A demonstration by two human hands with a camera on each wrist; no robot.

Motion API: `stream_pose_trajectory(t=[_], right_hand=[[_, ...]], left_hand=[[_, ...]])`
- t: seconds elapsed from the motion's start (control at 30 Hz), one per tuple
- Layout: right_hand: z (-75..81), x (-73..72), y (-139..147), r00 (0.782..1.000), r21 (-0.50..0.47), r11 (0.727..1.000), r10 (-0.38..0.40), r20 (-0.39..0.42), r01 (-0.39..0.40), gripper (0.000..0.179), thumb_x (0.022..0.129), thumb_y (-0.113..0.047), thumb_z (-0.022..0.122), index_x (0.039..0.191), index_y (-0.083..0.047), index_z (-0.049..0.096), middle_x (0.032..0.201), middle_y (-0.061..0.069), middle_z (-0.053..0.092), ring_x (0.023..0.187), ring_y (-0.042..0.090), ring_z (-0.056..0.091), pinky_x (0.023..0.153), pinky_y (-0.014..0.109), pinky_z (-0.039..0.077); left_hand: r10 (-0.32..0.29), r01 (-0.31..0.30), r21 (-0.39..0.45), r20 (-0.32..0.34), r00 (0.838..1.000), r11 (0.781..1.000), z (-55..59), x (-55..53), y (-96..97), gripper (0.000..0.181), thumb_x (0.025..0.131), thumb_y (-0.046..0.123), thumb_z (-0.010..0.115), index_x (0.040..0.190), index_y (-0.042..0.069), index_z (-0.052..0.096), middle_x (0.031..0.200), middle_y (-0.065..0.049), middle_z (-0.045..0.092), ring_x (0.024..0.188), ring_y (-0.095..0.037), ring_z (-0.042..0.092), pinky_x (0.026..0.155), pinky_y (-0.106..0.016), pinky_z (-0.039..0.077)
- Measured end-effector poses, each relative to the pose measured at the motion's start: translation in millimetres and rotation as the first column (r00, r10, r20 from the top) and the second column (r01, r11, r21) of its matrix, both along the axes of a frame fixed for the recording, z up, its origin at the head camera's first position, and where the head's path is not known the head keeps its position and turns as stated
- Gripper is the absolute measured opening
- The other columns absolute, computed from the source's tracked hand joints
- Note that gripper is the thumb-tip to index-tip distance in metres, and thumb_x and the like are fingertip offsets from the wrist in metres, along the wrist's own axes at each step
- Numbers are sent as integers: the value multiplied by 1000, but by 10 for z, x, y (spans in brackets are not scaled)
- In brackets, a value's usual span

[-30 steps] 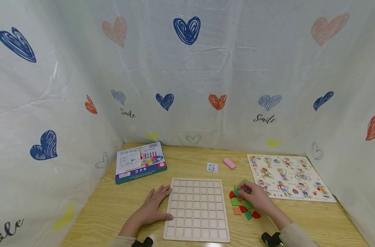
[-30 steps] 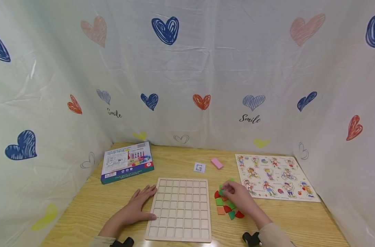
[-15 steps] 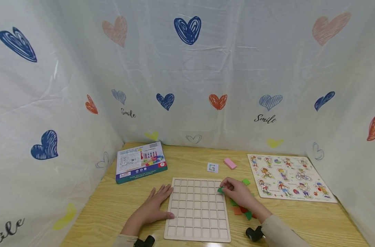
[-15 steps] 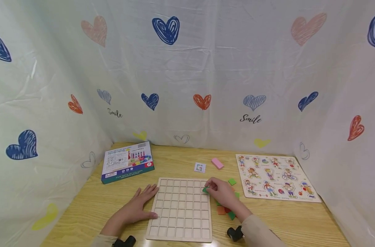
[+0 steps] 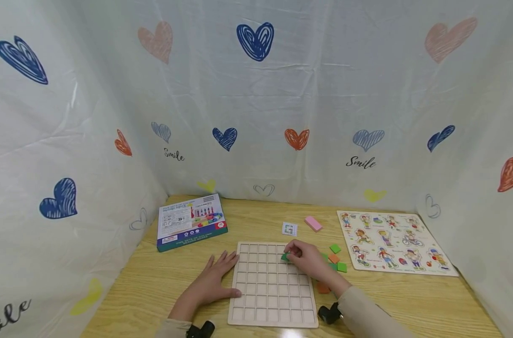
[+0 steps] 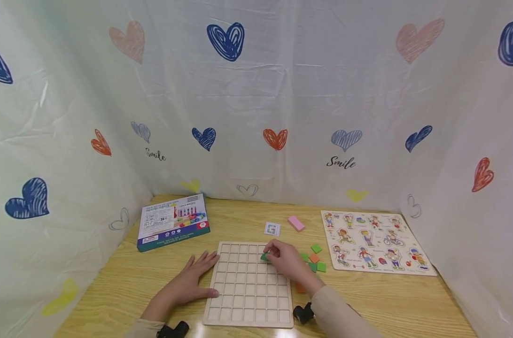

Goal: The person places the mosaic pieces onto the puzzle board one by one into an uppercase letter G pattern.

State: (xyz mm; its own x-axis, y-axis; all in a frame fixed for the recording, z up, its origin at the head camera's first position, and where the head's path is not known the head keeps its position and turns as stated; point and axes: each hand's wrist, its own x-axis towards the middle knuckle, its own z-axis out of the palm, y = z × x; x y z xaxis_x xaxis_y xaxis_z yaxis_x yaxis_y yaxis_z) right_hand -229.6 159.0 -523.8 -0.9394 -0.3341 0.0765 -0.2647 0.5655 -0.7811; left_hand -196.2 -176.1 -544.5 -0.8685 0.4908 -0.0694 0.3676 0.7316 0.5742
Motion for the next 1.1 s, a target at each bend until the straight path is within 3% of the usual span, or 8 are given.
stream_pose_trajectory(t=[0.3, 0.5, 0.8, 1.1], right_hand=[[-49, -118, -202, 998, -2, 999, 49, -39, -49, 4, 99, -15, 67, 103, -16, 69, 85, -7, 60, 74, 7, 54, 65, 24, 49], [-47, -178, -375, 996, -13, 996, 90, -23, -90, 5, 99, -16, 68, 102, -13, 68, 85, -7, 60, 75, 8, 55, 66, 24, 48], [-55, -255, -641, 991, 55, 990, 131, -35, -129, 5, 99, -13, 66, 100, -17, 69, 83, -9, 60, 73, 6, 54, 67, 25, 48], [-88, -287, -807, 988, 64, 986, 152, -15, -151, 4, 99, -16, 66, 102, -18, 69, 82, -11, 60, 71, 5, 54, 66, 25, 48]], left_hand=[[-15, 17, 40, -33, 999, 999, -28, 19, 14, 101, 82, 61, 75, 159, 9, 36, 165, -9, 30, 154, -40, 15, 122, -64, -2], [-8, 8, 52, -13, 1000, 999, -40, 16, 5, 101, 83, 60, 75, 160, 10, 33, 166, -7, 29, 155, -38, 13, 122, -62, -3], [7, -7, 33, 18, 1000, 999, -46, -11, -9, 102, 83, 63, 74, 161, 14, 31, 167, -4, 27, 156, -34, 10, 123, -59, -5], [3, -4, 56, 18, 1000, 998, -24, 6, 2, 101, 83, 58, 77, 161, 12, 32, 166, -7, 29, 155, -37, 11, 122, -62, -5]])
